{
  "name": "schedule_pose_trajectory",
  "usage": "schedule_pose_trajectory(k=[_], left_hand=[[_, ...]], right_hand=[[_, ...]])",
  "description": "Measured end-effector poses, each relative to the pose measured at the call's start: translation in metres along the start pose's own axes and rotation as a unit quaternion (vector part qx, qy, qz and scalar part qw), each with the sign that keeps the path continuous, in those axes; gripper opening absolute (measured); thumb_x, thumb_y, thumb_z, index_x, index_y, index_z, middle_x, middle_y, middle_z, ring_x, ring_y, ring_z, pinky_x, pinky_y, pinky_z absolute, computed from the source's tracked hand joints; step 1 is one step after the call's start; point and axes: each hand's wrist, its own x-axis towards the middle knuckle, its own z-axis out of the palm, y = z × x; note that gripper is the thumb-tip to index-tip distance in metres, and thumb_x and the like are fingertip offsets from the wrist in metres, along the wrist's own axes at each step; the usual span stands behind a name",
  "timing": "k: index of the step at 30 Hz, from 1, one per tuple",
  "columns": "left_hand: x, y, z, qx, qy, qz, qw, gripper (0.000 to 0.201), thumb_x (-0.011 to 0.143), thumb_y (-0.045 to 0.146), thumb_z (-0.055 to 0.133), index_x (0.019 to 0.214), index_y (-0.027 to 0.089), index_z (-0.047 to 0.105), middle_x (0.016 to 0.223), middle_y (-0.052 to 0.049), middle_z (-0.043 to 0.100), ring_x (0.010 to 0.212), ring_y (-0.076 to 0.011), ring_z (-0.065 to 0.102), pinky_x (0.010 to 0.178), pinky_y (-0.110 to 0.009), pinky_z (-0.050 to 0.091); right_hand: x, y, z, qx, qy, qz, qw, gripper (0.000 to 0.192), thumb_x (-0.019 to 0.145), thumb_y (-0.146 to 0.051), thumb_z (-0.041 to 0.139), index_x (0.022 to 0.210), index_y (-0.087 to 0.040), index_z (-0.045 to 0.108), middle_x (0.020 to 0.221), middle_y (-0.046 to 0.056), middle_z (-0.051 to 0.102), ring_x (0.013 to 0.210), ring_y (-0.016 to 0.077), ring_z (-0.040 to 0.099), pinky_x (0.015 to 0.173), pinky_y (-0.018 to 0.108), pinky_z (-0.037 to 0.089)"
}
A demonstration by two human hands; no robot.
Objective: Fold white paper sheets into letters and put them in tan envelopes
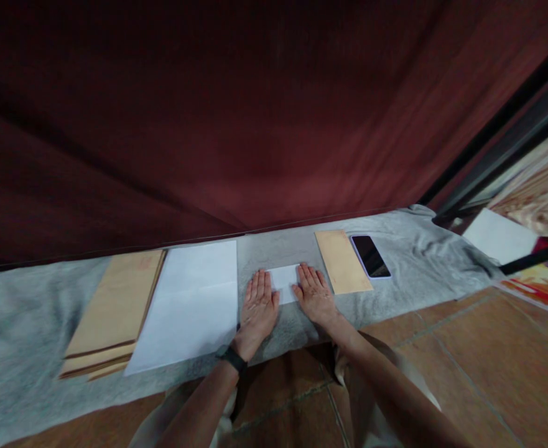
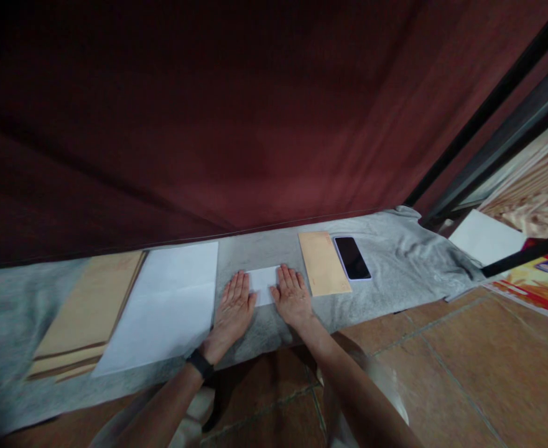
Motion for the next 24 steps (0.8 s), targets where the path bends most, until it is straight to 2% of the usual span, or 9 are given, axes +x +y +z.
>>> schedule_pose_trajectory(k=[7, 13, 16, 19, 24], left_hand=[[-0.006, -0.001, -0.002, -0.016, 0.004, -0.025, 1.000, 0.062, 0.099, 0.032, 0.036, 0.153, 0.002, 0.029, 0.159, -0.021, 0.033, 0.150, -0.0290, 0.025, 0.121, -0.048, 0.029], [-0.010, 0.008, -0.010, -0.010, 0.043, -0.033, 0.998, 0.065, 0.097, 0.020, 0.037, 0.156, 0.002, 0.017, 0.160, -0.022, 0.032, 0.152, -0.0270, 0.019, 0.124, -0.049, 0.025], [-0.010, 0.021, -0.014, -0.014, 0.039, 0.007, 0.999, 0.064, 0.096, 0.019, 0.036, 0.157, 0.008, 0.019, 0.163, -0.013, 0.030, 0.153, -0.0212, 0.016, 0.126, -0.043, 0.021], [-0.010, 0.036, -0.014, -0.045, 0.003, 0.078, 0.996, 0.061, 0.098, 0.026, 0.037, 0.155, 0.008, 0.025, 0.163, -0.012, 0.028, 0.153, -0.0205, 0.018, 0.126, -0.042, 0.023], [-0.012, 0.041, -0.010, -0.072, -0.002, 0.068, 0.995, 0.058, 0.099, 0.028, 0.035, 0.153, 0.008, 0.031, 0.161, -0.013, 0.032, 0.151, -0.0224, 0.023, 0.123, -0.044, 0.028]], right_hand=[[-0.001, 0.003, 0.002, -0.019, 0.003, -0.006, 1.000, 0.058, 0.105, -0.039, 0.034, 0.153, -0.008, 0.036, 0.157, 0.015, 0.039, 0.144, 0.0291, 0.036, 0.116, 0.047, 0.028], [-0.002, 0.005, 0.002, -0.031, 0.001, -0.013, 0.999, 0.054, 0.105, -0.033, 0.029, 0.153, -0.009, 0.035, 0.156, 0.015, 0.041, 0.145, 0.0278, 0.036, 0.116, 0.047, 0.030], [-0.003, 0.006, 0.004, -0.028, 0.005, -0.014, 0.999, 0.055, 0.105, -0.033, 0.029, 0.153, -0.009, 0.036, 0.156, 0.015, 0.040, 0.145, 0.0283, 0.036, 0.116, 0.048, 0.029], [-0.005, 0.007, 0.005, -0.021, 0.008, -0.016, 1.000, 0.055, 0.105, -0.034, 0.029, 0.154, -0.010, 0.034, 0.157, 0.014, 0.039, 0.145, 0.0282, 0.036, 0.117, 0.048, 0.028], [-0.007, 0.008, 0.005, -0.011, 0.010, -0.023, 1.000, 0.056, 0.104, -0.032, 0.029, 0.157, -0.012, 0.029, 0.158, 0.014, 0.037, 0.146, 0.0286, 0.035, 0.117, 0.050, 0.027]])
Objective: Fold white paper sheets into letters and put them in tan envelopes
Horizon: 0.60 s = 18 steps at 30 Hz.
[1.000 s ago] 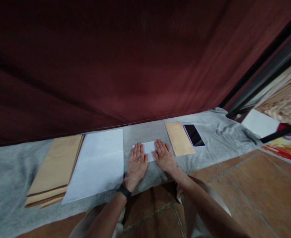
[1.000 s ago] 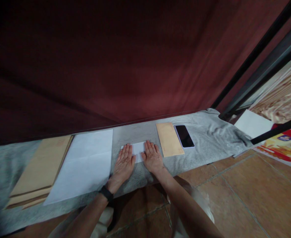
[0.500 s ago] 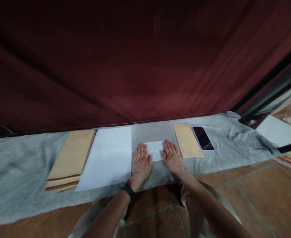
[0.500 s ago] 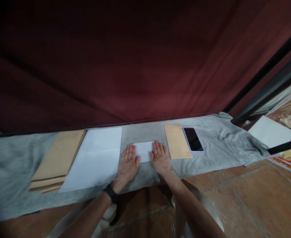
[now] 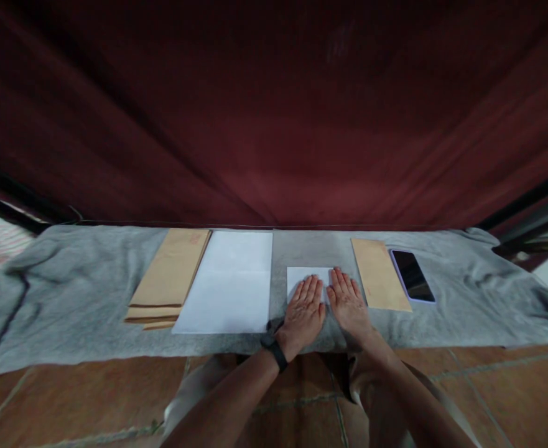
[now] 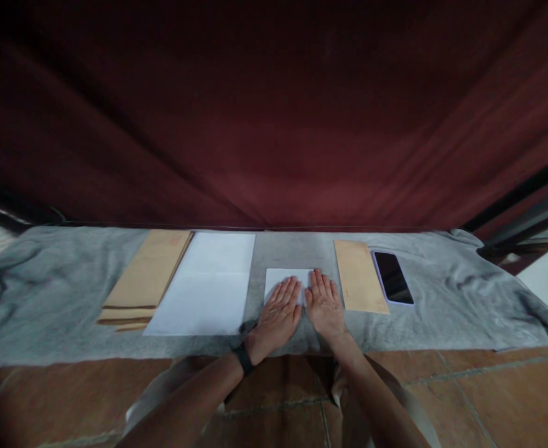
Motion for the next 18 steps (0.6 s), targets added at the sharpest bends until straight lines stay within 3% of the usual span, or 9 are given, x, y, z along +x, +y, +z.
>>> schedule_pose_trajectory(k=[5, 11, 18], left_hand=[[0.002, -0.007, -0.002, 0.006, 0.010, -0.020, 1.000, 0.057, 0.099, 0.025, 0.034, 0.152, 0.007, 0.031, 0.160, -0.015, 0.033, 0.151, -0.0232, 0.025, 0.122, -0.045, 0.029], [0.003, -0.010, 0.005, 0.029, -0.001, -0.001, 1.000, 0.057, 0.098, 0.019, 0.029, 0.152, 0.003, 0.029, 0.158, -0.020, 0.037, 0.150, -0.0262, 0.027, 0.121, -0.047, 0.030], [0.003, -0.019, 0.007, 0.035, -0.007, -0.029, 0.999, 0.061, 0.099, 0.022, 0.028, 0.157, 0.009, 0.018, 0.160, -0.016, 0.033, 0.151, -0.0235, 0.025, 0.122, -0.049, 0.027]], right_hand=[[0.003, -0.004, -0.005, 0.040, 0.002, 0.016, 0.999, 0.056, 0.104, -0.032, 0.029, 0.157, -0.013, 0.028, 0.158, 0.015, 0.036, 0.146, 0.0297, 0.035, 0.117, 0.053, 0.027], [0.007, -0.025, -0.015, 0.132, -0.064, -0.084, 0.986, 0.055, 0.106, -0.038, 0.024, 0.157, -0.016, 0.028, 0.160, 0.010, 0.034, 0.148, 0.0208, 0.030, 0.121, 0.045, 0.029], [0.003, -0.025, -0.012, 0.095, -0.055, -0.059, 0.992, 0.055, 0.106, -0.039, 0.027, 0.155, -0.013, 0.034, 0.158, 0.013, 0.037, 0.148, 0.0228, 0.031, 0.121, 0.046, 0.027]])
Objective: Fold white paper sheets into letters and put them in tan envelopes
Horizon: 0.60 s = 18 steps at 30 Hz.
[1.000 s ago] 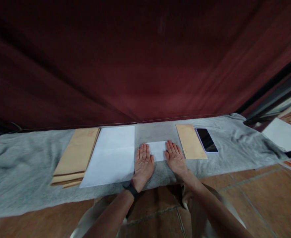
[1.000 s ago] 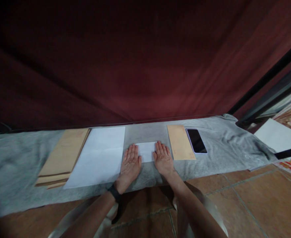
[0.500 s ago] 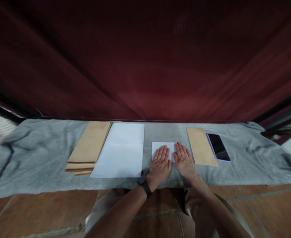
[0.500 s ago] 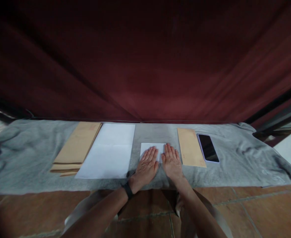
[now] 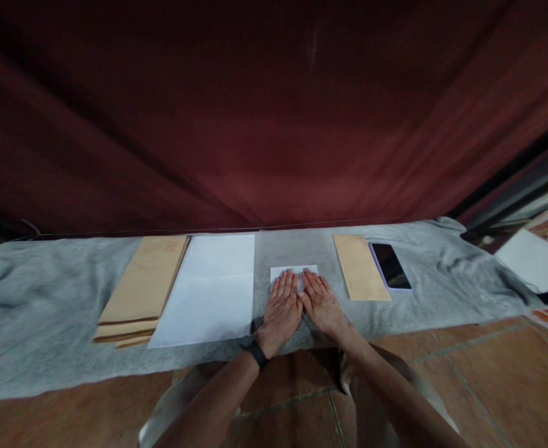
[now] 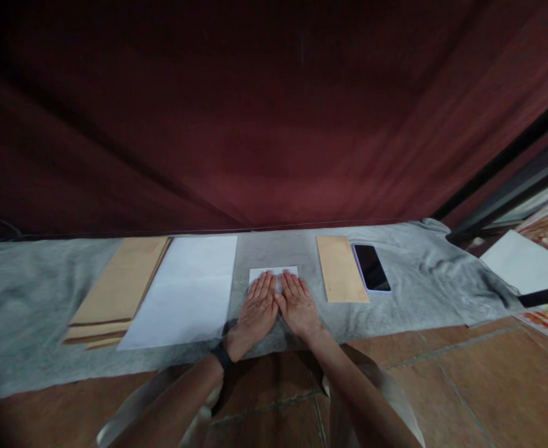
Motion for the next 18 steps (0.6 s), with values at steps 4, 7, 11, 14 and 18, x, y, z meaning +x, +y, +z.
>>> schedule_pose_trajectory(k=[4, 7, 11, 14, 18], left_hand=[[0.001, -0.007, -0.004, 0.011, -0.010, -0.018, 1.000, 0.059, 0.098, 0.023, 0.029, 0.155, 0.005, 0.025, 0.160, -0.017, 0.033, 0.152, -0.0240, 0.022, 0.123, -0.046, 0.025], [0.001, -0.011, -0.006, 0.021, -0.013, -0.025, 0.999, 0.060, 0.099, 0.026, 0.031, 0.154, 0.004, 0.027, 0.160, -0.017, 0.032, 0.152, -0.0246, 0.021, 0.124, -0.046, 0.024], [0.001, -0.016, -0.008, 0.028, -0.014, -0.044, 0.999, 0.062, 0.100, 0.035, 0.032, 0.153, 0.003, 0.029, 0.160, -0.019, 0.032, 0.151, -0.0265, 0.023, 0.123, -0.047, 0.025], [0.002, -0.017, -0.009, 0.032, -0.015, -0.057, 0.998, 0.066, 0.100, 0.043, 0.033, 0.152, 0.003, 0.031, 0.159, -0.020, 0.033, 0.150, -0.0283, 0.026, 0.122, -0.047, 0.027], [0.002, -0.018, -0.009, 0.030, -0.006, -0.058, 0.998, 0.070, 0.100, 0.050, 0.033, 0.153, 0.005, 0.031, 0.159, -0.021, 0.034, 0.150, -0.0299, 0.026, 0.121, -0.050, 0.028]], right_hand=[[-0.003, 0.008, 0.001, -0.027, 0.016, 0.015, 0.999, 0.058, 0.105, -0.039, 0.033, 0.153, -0.008, 0.035, 0.157, 0.016, 0.038, 0.148, 0.0256, 0.031, 0.120, 0.047, 0.028], [-0.004, 0.011, 0.001, -0.035, 0.022, 0.025, 0.999, 0.057, 0.104, -0.036, 0.035, 0.154, -0.007, 0.034, 0.157, 0.017, 0.039, 0.147, 0.0258, 0.033, 0.119, 0.047, 0.029], [-0.006, 0.013, 0.001, -0.041, 0.032, 0.038, 0.998, 0.057, 0.104, -0.036, 0.036, 0.153, -0.006, 0.036, 0.156, 0.018, 0.039, 0.146, 0.0273, 0.034, 0.118, 0.047, 0.031], [-0.006, 0.016, 0.000, -0.037, 0.042, 0.055, 0.997, 0.058, 0.103, -0.036, 0.037, 0.151, -0.004, 0.038, 0.155, 0.019, 0.041, 0.145, 0.0290, 0.036, 0.117, 0.048, 0.032], [-0.004, 0.024, -0.005, -0.006, 0.049, 0.089, 0.995, 0.054, 0.101, -0.031, 0.040, 0.151, -0.011, 0.041, 0.150, 0.016, 0.049, 0.137, 0.0293, 0.045, 0.113, 0.049, 0.036]])
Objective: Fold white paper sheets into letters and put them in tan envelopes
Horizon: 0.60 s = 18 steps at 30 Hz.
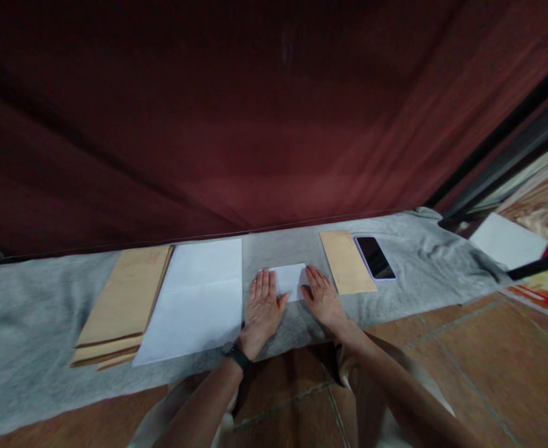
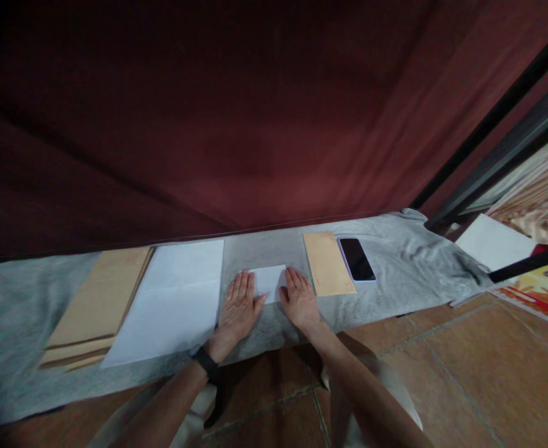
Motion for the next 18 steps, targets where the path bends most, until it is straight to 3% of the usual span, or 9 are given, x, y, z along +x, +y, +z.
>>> schedule_pose_trajectory(k=[4, 9, 12, 14, 18], left_hand=[[-0.001, 0.001, 0.002, -0.006, 0.010, -0.007, 1.000, 0.072, 0.099, 0.052, 0.035, 0.154, 0.006, 0.029, 0.159, -0.021, 0.032, 0.151, -0.0311, 0.024, 0.120, -0.053, 0.028], [-0.001, 0.003, 0.004, -0.008, 0.020, -0.023, 0.999, 0.074, 0.098, 0.054, 0.036, 0.154, 0.006, 0.028, 0.161, -0.022, 0.029, 0.151, -0.0321, 0.022, 0.120, -0.054, 0.027], [-0.001, 0.004, 0.005, -0.004, 0.027, -0.025, 0.999, 0.075, 0.098, 0.056, 0.035, 0.154, 0.006, 0.029, 0.161, -0.022, 0.029, 0.151, -0.0321, 0.022, 0.120, -0.053, 0.029], [-0.002, 0.004, 0.006, 0.000, 0.027, -0.025, 0.999, 0.075, 0.098, 0.057, 0.035, 0.153, 0.006, 0.029, 0.161, -0.022, 0.028, 0.151, -0.0321, 0.022, 0.120, -0.052, 0.029], [-0.002, 0.005, 0.003, 0.000, 0.018, -0.024, 1.000, 0.075, 0.099, 0.056, 0.036, 0.153, 0.004, 0.030, 0.160, -0.023, 0.029, 0.152, -0.0322, 0.020, 0.121, -0.052, 0.028]], right_hand=[[0.007, 0.005, -0.008, 0.025, 0.001, 0.049, 0.998, 0.050, 0.097, -0.025, 0.041, 0.146, -0.017, 0.049, 0.131, 0.014, 0.063, 0.119, 0.0285, 0.058, 0.105, 0.043, 0.043], [0.012, -0.001, -0.016, 0.020, -0.040, 0.130, 0.991, 0.036, 0.097, -0.027, 0.042, 0.126, -0.021, 0.063, 0.104, 0.011, 0.072, 0.089, 0.0240, 0.069, 0.081, 0.034, 0.051], [0.016, -0.003, -0.018, 0.046, -0.058, 0.163, 0.984, 0.030, 0.096, -0.029, 0.048, 0.119, -0.021, 0.065, 0.096, 0.008, 0.075, 0.086, 0.0235, 0.071, 0.074, 0.031, 0.051], [0.019, -0.001, -0.019, 0.086, -0.063, 0.189, 0.976, 0.027, 0.095, -0.031, 0.051, 0.113, -0.020, 0.068, 0.094, 0.009, 0.076, 0.086, 0.0239, 0.072, 0.072, 0.031, 0.051], [0.024, 0.005, -0.018, 0.237, -0.114, 0.211, 0.942, 0.022, 0.091, -0.033, 0.055, 0.081, -0.021, 0.071, 0.074, 0.005, 0.073, 0.071, 0.0226, 0.071, 0.059, 0.028, 0.052]])
